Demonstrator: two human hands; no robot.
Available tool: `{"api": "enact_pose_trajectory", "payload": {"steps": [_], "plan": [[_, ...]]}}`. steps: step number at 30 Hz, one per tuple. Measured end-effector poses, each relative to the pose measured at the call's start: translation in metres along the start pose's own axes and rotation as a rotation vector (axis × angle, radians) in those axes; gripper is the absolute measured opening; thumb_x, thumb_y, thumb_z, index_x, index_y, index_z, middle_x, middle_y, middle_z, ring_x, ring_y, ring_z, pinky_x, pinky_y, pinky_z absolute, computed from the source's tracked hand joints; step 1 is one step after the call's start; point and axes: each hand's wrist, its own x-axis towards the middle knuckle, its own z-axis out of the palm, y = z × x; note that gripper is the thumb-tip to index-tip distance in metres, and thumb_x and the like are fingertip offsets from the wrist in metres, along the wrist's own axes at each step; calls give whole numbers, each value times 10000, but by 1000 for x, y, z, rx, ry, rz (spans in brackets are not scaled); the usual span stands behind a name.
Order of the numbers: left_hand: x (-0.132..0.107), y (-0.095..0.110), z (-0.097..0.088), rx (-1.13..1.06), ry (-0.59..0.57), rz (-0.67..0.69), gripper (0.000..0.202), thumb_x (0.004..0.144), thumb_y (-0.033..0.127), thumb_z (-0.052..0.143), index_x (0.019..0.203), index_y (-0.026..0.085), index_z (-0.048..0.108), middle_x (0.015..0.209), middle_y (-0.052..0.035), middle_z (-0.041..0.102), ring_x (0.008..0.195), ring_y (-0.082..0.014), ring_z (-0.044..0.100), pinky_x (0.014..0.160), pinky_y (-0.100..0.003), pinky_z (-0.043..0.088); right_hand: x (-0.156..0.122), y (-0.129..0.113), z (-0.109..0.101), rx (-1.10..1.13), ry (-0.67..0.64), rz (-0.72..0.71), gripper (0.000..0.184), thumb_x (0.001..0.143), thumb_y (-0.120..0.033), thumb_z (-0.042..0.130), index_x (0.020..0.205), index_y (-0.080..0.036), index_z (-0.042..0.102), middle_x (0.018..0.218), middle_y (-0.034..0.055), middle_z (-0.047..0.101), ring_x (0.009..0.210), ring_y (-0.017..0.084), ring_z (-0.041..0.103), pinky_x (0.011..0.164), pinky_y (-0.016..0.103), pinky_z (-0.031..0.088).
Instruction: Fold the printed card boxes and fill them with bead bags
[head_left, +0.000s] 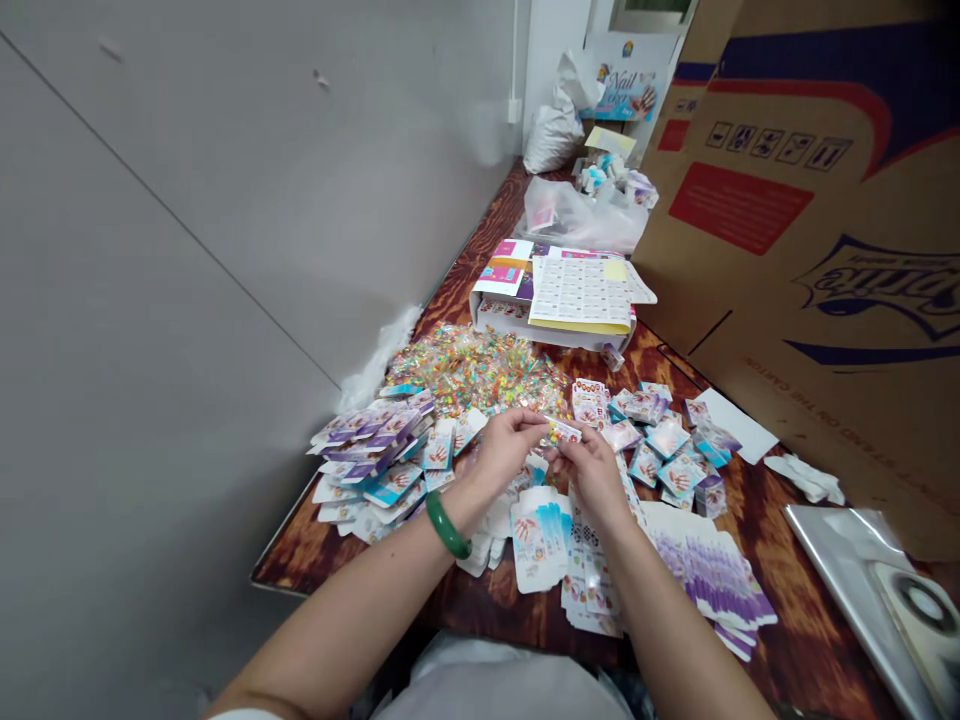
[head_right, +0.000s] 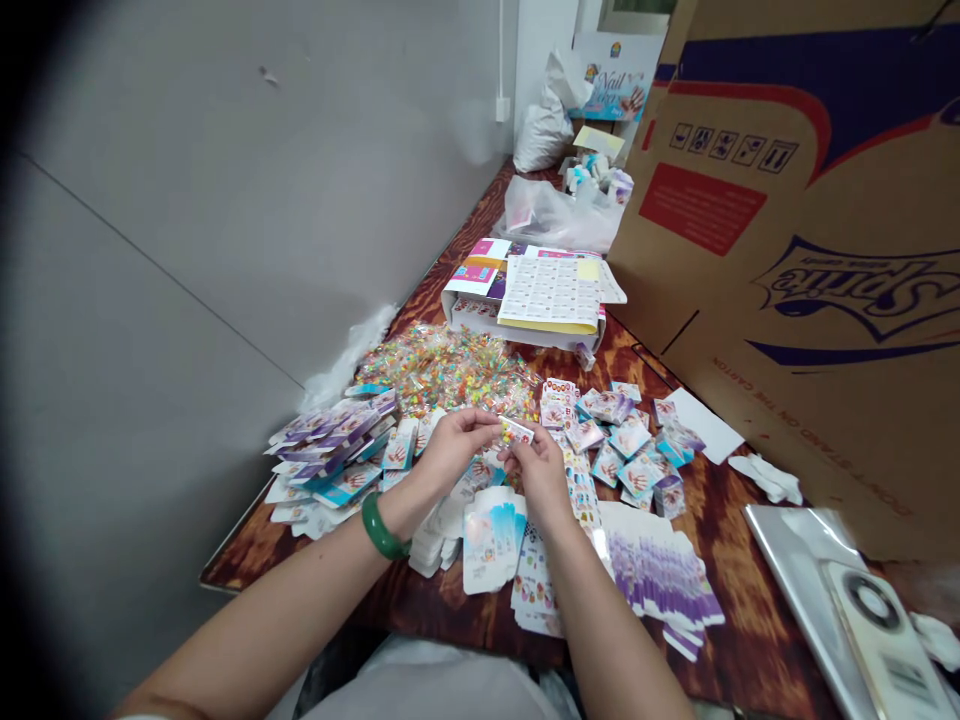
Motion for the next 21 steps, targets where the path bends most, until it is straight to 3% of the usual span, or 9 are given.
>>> {"api": "enact_pose_trajectory", "payload": {"steps": [3,7,9,12,14,17,21], "plan": [[-8,-5,3,57,84,56,99,698,220,624,757,141,618,671,-7,620,630,-117,564,613,-230,447,-4,-2,4,25,-72,-2,314,664,-253,632,954,-151,571,600,-8,640,475,115,540,485,233,410],[-10,0,-11,284,-74,142,172,774,308,558,812,150,615,732,-28,634,673,-145,575,627,-246,443,-3,-1,-3,-50,-23,4,312,656,-339,694,883,-156,586,519,-24,603,396,101,490,398,211,357],[-6,5,-27,595,-117,217,245,788,384,548,867,162,617,822,-59,645,778,-195,583,702,-292,437,-1,0,-10,-74,6,-14,307,650,-352,706,860,-160,591,501,-29,593,376,96,473,380,209,346],[2,8,-53,1181,32,227,377,726,363,636,1025,144,569,1021,-151,614,1029,-321,502,868,-413,355,0,-3,-21,-111,31,-54,299,642,-351,719,836,-155,605,502,-22,596,386,95,472,394,214,361],[7,5,-66,1381,91,167,478,684,303,675,1092,104,524,1043,-203,599,1079,-372,451,888,-460,315,1,-5,-27,-125,45,-71,297,644,-350,719,828,-146,606,501,-14,597,397,95,468,403,216,359],[11,-1,-75,1413,68,147,482,702,226,634,1139,86,486,974,-201,624,1038,-365,468,870,-458,318,1,-6,-32,-129,55,-85,306,654,-356,716,837,-139,604,504,-11,595,418,99,467,419,219,354],[7,-3,-74,1374,75,227,462,751,206,556,1196,139,451,1067,-154,584,1050,-317,465,899,-435,319,-4,-11,-29,-134,55,-110,285,648,-349,729,817,-154,608,519,-16,598,442,102,477,438,217,361]]}}
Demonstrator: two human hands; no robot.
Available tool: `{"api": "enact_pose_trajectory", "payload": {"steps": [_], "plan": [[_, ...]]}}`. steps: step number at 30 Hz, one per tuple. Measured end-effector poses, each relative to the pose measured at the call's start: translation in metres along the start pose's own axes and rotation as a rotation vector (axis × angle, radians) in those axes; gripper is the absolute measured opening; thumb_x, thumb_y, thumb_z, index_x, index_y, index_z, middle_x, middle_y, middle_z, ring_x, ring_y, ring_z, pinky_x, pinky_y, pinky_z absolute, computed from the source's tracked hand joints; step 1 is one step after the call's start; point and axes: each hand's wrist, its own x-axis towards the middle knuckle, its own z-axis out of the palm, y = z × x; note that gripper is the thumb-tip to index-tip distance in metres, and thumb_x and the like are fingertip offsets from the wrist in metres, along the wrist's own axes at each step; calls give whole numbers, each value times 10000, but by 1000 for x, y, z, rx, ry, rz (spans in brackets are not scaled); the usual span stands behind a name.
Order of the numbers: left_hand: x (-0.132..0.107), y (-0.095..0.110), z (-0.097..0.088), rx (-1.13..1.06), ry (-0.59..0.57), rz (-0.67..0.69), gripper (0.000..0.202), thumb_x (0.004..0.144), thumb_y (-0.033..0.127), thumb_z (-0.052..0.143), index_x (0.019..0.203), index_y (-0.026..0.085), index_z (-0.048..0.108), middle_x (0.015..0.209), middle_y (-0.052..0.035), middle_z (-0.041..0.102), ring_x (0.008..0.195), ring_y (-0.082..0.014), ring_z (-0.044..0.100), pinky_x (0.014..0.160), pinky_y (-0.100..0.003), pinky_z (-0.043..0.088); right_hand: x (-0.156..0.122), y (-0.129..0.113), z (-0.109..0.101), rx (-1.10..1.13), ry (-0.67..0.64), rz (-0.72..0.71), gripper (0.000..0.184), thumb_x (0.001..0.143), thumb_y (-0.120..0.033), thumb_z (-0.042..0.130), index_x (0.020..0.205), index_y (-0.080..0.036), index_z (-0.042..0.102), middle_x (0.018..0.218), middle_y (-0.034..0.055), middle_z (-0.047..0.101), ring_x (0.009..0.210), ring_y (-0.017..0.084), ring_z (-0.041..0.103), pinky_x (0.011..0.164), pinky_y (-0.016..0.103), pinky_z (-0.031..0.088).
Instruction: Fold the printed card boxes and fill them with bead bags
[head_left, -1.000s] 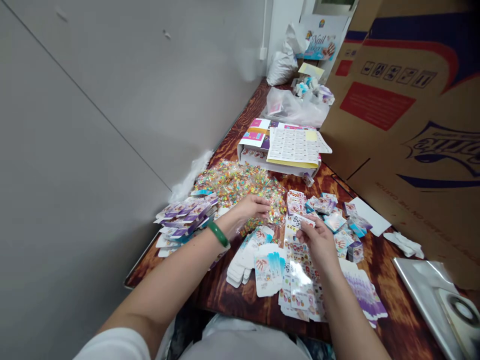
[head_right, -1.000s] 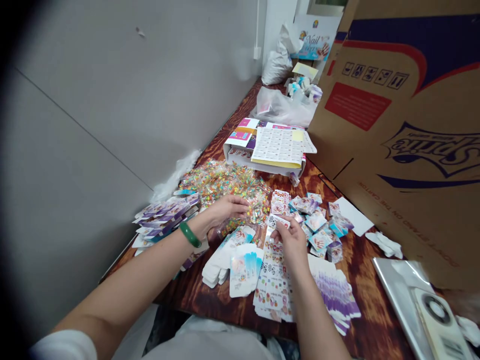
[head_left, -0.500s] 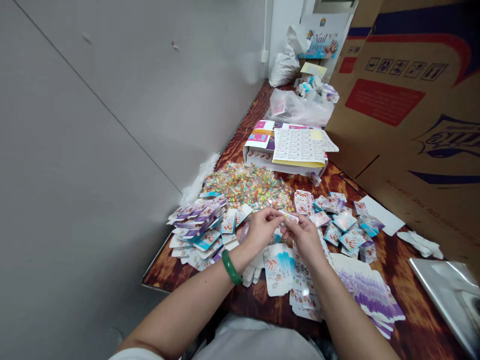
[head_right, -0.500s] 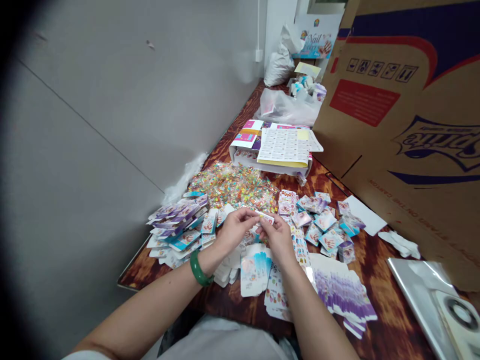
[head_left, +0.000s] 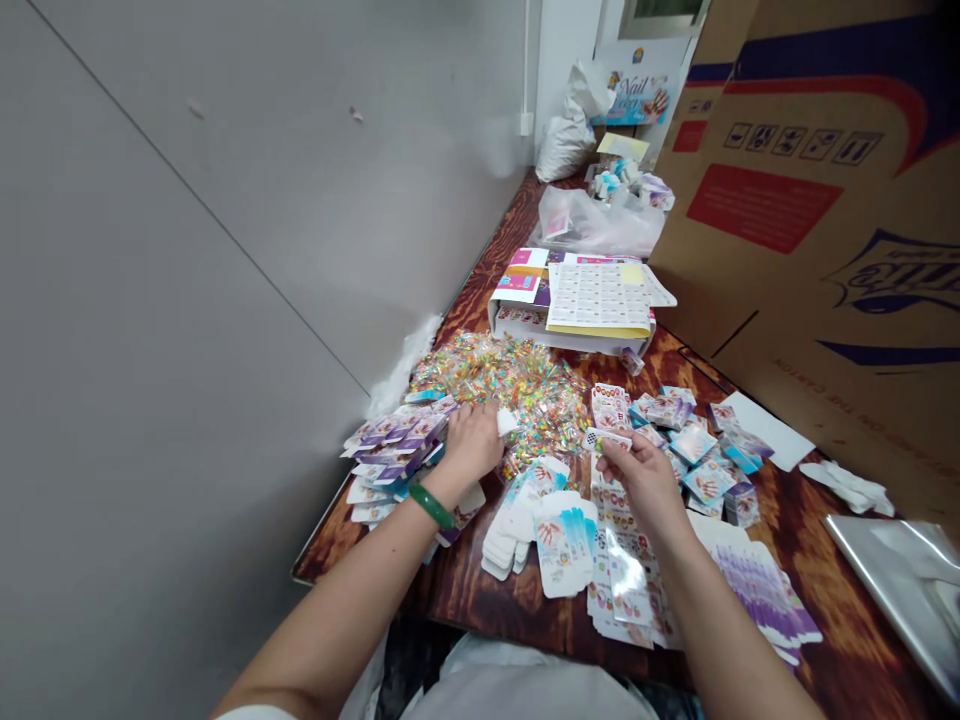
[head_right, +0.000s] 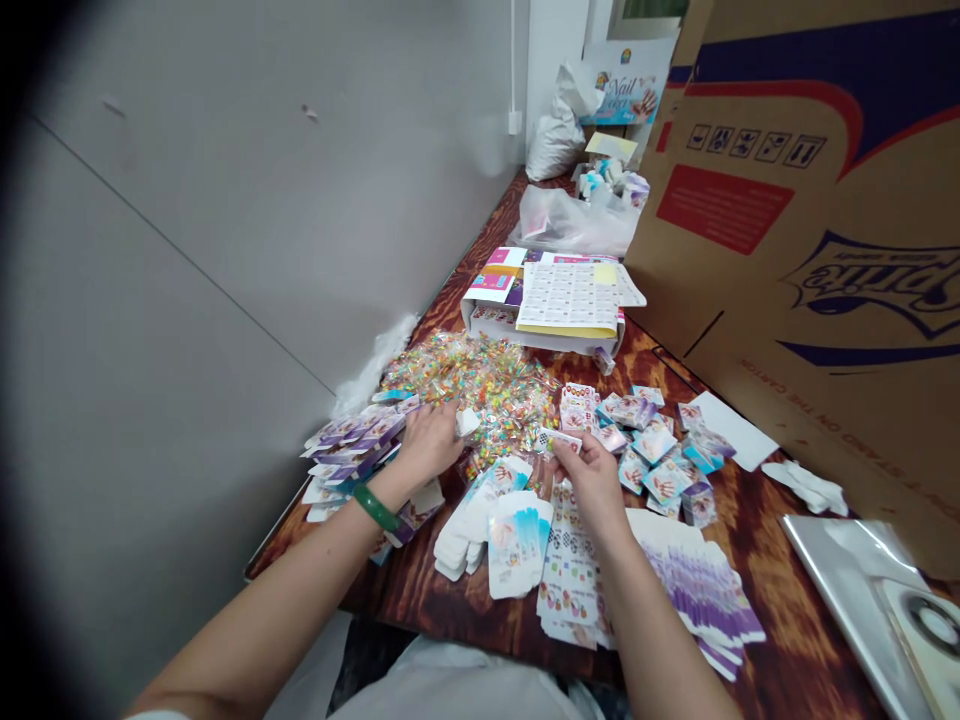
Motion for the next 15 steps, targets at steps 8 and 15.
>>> {"api": "enact_pose_trajectory", "payload": {"steps": [8,15], "plan": [[-22,33,-10,-541,15,330,472,781,243,532,1239,204,425,1098,-80,491,1024,-206,495,891,-338,409,-11,-27,35,-15,-145,10,280,653,-383,714,813,-177,613,496,-18,596,384,113,473,383,225,350],[-32,41,-1,-638,-6,335,437,791,249,537,1204,210,398,1195,-79,506,1127,-221,448,958,-377,362,0,-18,30,-351,-58,-68,155,630,-287,705,748,-199,653,476,-43,569,377,109,474,374,221,347]]}}
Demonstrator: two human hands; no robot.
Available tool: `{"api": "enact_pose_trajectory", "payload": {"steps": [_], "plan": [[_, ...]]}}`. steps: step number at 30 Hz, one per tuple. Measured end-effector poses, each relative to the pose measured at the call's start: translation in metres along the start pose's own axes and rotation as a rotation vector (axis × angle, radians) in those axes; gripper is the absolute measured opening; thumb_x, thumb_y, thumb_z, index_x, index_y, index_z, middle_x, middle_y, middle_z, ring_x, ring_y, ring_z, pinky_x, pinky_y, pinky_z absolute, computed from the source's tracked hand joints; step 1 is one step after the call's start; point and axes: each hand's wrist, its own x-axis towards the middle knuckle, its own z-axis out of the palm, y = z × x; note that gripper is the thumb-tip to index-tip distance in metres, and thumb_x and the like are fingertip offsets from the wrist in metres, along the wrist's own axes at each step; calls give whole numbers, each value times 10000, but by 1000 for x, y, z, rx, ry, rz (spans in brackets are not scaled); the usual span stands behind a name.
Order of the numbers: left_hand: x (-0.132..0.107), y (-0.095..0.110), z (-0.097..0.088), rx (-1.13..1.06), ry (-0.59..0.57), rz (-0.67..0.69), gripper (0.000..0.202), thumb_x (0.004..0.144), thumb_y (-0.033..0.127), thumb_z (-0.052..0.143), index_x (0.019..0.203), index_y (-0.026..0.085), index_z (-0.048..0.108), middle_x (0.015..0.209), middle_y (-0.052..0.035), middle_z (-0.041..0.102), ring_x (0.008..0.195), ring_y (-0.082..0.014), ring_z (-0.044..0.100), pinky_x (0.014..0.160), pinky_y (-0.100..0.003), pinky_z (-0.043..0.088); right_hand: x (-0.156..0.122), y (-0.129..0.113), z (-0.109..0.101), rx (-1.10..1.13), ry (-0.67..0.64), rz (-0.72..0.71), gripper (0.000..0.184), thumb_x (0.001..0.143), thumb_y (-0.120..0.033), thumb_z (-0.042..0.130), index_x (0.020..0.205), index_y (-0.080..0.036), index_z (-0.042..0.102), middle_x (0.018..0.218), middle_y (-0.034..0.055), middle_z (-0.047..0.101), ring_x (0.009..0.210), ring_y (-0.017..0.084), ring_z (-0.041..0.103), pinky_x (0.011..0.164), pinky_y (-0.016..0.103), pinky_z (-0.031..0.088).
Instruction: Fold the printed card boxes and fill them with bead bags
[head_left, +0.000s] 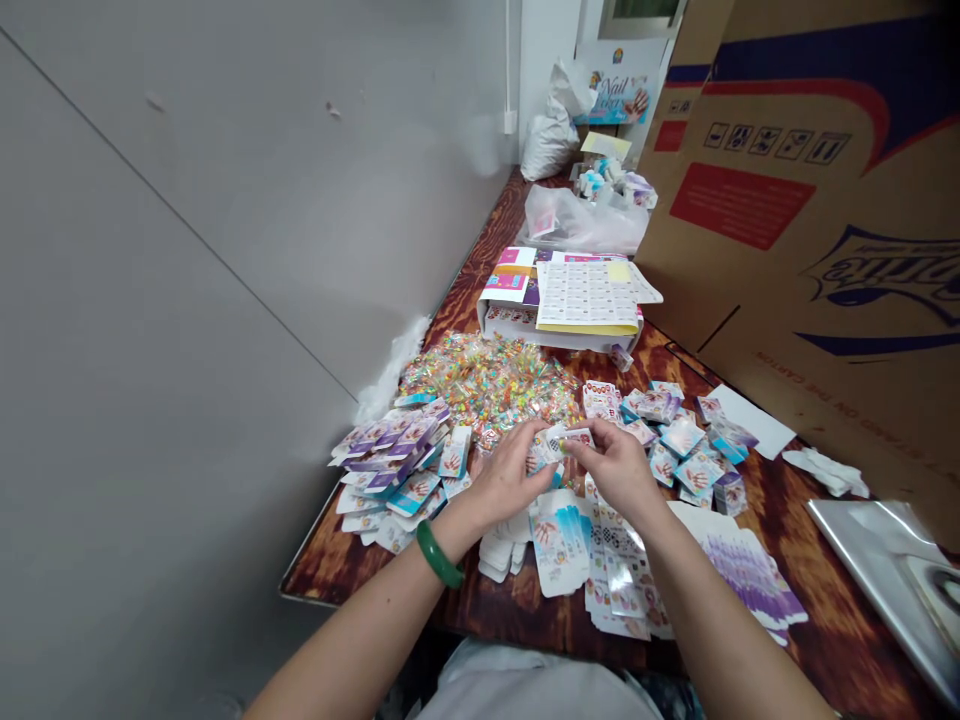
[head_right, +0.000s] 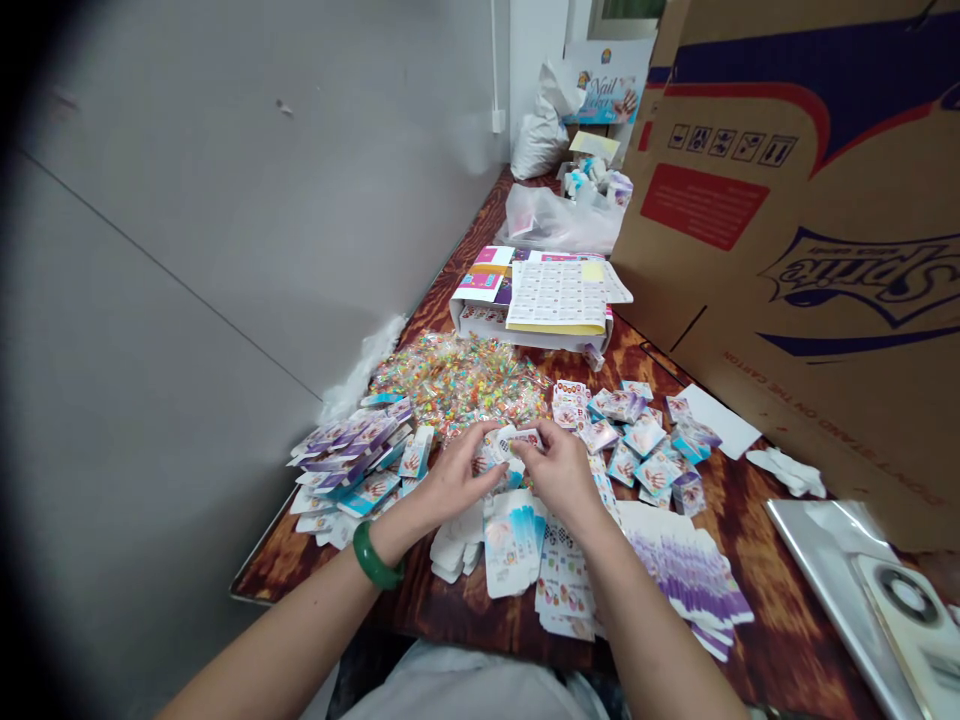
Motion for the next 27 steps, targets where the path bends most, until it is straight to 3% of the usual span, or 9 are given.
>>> {"api": "enact_pose_trajectory", "payload": {"steps": [8,12,14,16,19,23,24,25,27], "plan": [[1,10,-4,80,-60,116,417,787,158,492,1195,193,416,1137,-82,516,1081,-218,462,941,-371,369,-2,-7,-1,65,-261,111,183,637,-315,701,667,-190,571,429,-62,533,291,83,417,313,191,275],[1,11,-7,76,-76,130,448,772,118,482,1207,200,411,1162,-80,505,1106,-218,446,969,-376,350,-6,-11,-6,82,-561,170,236,769,-381,555,638,-190,513,359,-47,523,268,74,371,326,182,259],[0,10,-7,71,-80,133,464,766,110,491,1212,209,411,1169,-76,499,1113,-219,439,974,-381,346,-5,-10,-8,101,-644,218,236,784,-393,518,656,-196,493,366,-43,539,265,77,359,329,185,259],[0,9,-6,62,-83,127,484,763,102,498,1225,215,407,1154,-73,499,1103,-219,439,963,-384,356,-4,-6,-7,35,-597,217,235,772,-370,512,617,-196,478,331,-62,480,262,76,341,327,186,238],[0,7,-4,24,-83,110,489,763,85,496,1230,205,414,1114,-73,500,1072,-211,449,936,-372,379,-2,-4,-2,-192,-422,119,215,733,-285,513,542,-188,490,351,-71,418,301,79,373,355,195,268],[2,7,-5,-43,-53,94,384,772,102,505,1147,181,483,1036,-68,511,1011,-200,473,893,-346,398,0,-9,1,-474,-111,-148,52,668,-229,585,646,-185,567,635,-6,586,551,128,526,532,239,392],[2,8,-6,-60,-41,91,360,772,110,512,1125,180,497,1027,-67,514,1006,-201,476,886,-345,398,0,-9,1,-499,-37,-192,89,651,-236,614,717,-187,579,722,10,611,611,142,540,572,252,404],[2,9,-8,-81,-31,89,338,773,117,518,1104,181,509,1022,-66,517,1003,-202,479,880,-343,398,0,-10,1,-494,-1,-211,168,643,-248,634,791,-187,583,785,23,623,649,152,547,597,262,410],[3,12,-11,-146,-18,85,289,776,143,536,1062,188,538,1004,-59,530,981,-198,494,864,-332,400,1,-11,-1,-436,-67,-191,239,672,-280,628,887,-185,584,794,27,630,650,155,550,594,263,411]]}}
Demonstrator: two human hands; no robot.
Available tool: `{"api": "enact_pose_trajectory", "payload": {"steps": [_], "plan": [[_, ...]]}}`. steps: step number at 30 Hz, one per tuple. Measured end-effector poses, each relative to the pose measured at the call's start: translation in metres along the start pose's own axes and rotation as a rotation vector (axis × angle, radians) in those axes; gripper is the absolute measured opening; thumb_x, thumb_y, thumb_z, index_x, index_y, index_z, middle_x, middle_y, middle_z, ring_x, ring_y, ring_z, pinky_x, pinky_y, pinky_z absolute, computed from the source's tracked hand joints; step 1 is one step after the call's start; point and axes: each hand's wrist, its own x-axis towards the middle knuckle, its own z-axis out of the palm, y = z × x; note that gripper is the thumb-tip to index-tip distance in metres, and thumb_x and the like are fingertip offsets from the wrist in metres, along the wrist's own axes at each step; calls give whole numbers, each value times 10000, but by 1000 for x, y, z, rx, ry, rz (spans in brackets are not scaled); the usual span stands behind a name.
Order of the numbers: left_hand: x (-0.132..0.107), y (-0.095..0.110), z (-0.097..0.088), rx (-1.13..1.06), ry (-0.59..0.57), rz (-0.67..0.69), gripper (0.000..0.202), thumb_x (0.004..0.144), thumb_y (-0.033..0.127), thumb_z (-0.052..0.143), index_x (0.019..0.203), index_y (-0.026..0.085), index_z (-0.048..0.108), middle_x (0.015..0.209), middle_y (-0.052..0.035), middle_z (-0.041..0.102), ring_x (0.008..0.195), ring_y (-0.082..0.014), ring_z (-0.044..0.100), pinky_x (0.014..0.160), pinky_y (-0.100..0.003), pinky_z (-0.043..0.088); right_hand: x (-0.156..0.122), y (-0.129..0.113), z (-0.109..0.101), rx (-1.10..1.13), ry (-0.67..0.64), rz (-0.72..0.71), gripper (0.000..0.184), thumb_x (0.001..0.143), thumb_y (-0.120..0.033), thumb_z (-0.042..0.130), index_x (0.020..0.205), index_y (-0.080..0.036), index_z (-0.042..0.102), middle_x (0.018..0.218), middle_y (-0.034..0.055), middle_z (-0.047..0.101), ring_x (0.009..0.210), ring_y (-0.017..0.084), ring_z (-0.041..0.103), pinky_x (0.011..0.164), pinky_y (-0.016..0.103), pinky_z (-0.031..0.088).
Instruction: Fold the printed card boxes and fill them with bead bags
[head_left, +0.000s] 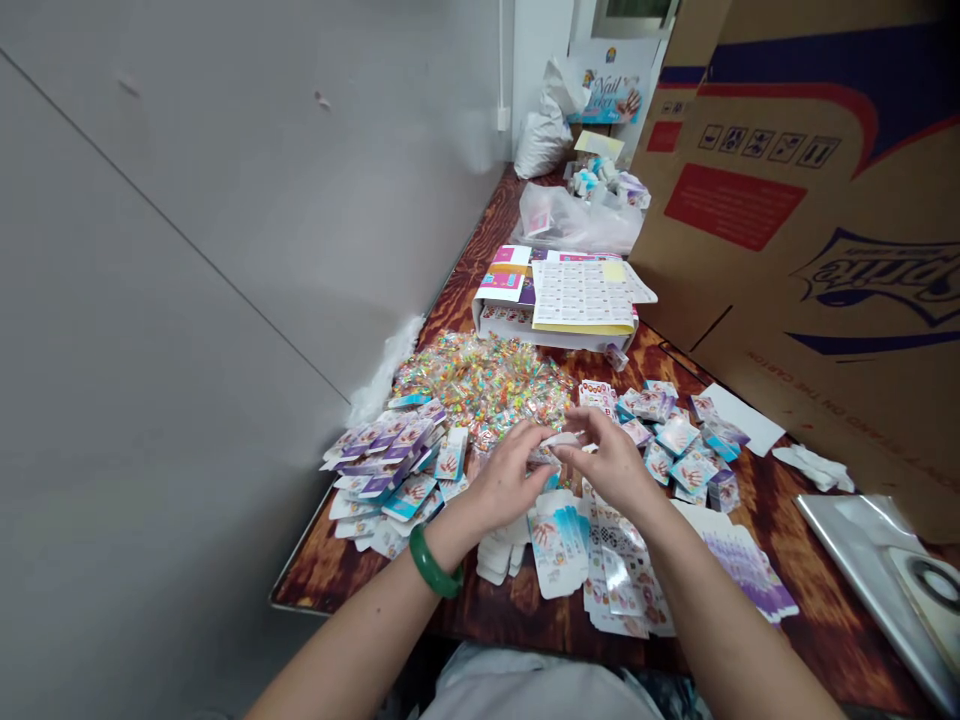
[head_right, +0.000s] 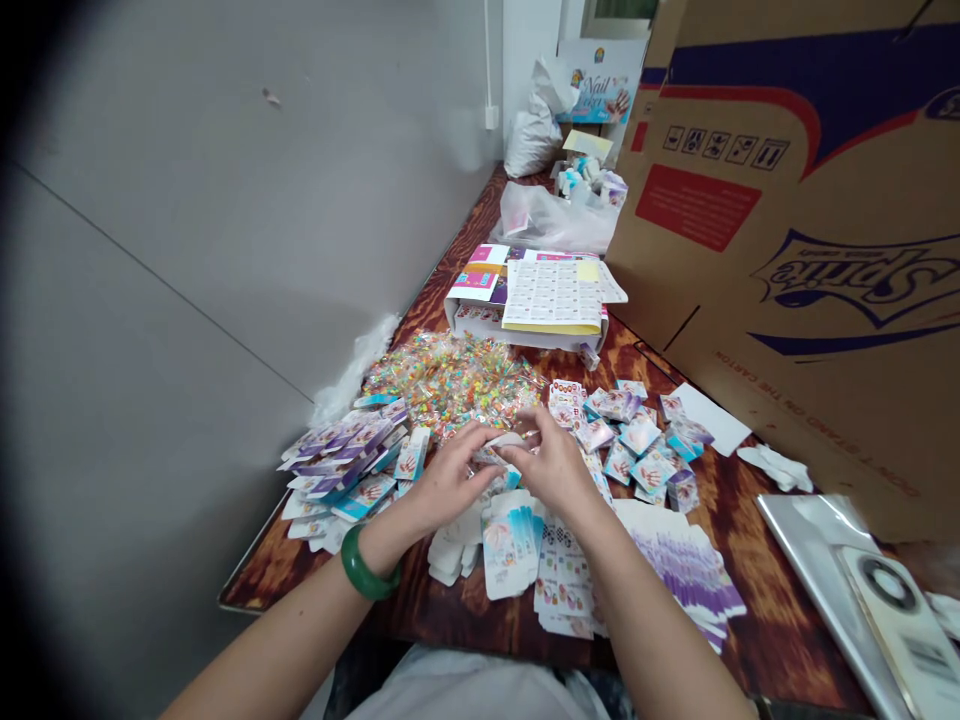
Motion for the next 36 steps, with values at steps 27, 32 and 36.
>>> {"api": "enact_pose_trajectory", "payload": {"steps": [27,32,36], "plan": [[6,-9,-9,-1011,-163,-711,277,642,312,748,846,148,660,824,-39,653,717,-138,631,748,-312,486,-8,-19,-9,-368,-162,-191,141,747,-106,474,628,-179,451,572,-21,493,528,101,440,513,216,254],[8,-10,-5,-992,-115,-657,216,634,244,727,809,140,654,773,-26,640,717,-131,615,741,-301,477,-6,-16,-5,-215,-157,-159,109,742,-128,504,648,-173,532,594,-8,527,551,112,461,529,233,299],[11,-5,-9,-1112,-29,-649,190,612,210,714,769,134,637,722,-14,630,651,-130,608,747,-345,491,2,-3,-10,379,-274,83,190,729,-297,609,872,-172,614,699,16,618,597,136,556,564,261,421]]}}
